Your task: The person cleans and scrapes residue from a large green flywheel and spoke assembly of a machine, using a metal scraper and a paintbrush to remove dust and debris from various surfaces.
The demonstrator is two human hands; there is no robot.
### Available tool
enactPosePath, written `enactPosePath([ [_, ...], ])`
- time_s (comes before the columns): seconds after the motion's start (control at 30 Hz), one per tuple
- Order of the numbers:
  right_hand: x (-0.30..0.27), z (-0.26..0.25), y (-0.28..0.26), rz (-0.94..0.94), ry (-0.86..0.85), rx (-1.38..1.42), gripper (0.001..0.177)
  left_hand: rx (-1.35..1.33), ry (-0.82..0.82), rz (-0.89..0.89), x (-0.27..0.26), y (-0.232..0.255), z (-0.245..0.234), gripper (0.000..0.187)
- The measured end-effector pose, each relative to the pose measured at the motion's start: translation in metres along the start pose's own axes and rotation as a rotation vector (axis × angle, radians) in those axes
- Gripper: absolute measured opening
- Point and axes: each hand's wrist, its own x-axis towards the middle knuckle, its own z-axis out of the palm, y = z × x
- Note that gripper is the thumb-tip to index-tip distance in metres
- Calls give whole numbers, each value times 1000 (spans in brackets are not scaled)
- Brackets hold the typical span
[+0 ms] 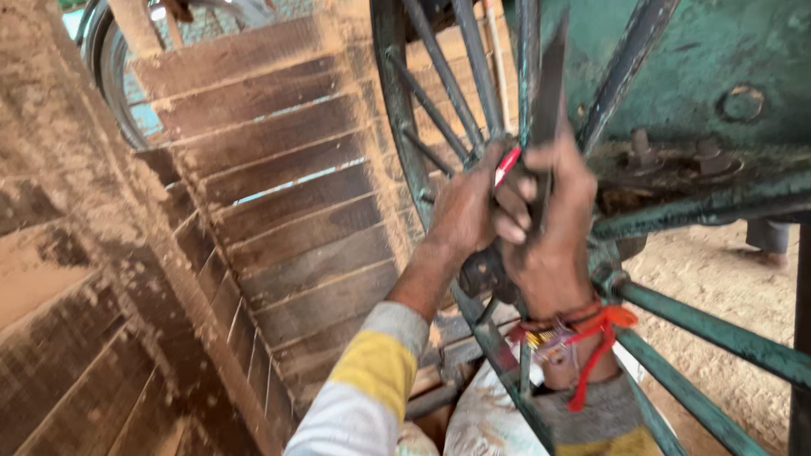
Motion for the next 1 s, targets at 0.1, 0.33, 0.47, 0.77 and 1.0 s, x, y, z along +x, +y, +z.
enactPosePath([
  [0.1, -19, -8, -14, 239, 309, -224, 82, 339, 76, 90, -2, 24, -3, 86],
  [0.33, -4, -6, -22, 151, 164, -176, 79, 368, 96, 87, -7, 39, -5, 79],
  [0.47, -28, -12, -33, 412, 347, -311, 83, 360, 69, 54, -10, 46, -7, 84],
  [0.77, -46, 8, -24, 300, 433, -517, 68, 328, 75, 69, -9, 45, -10, 99],
  [1.0, -110, -24, -42, 203, 102, -962, 85, 269, 85, 143, -9, 22, -3, 106],
])
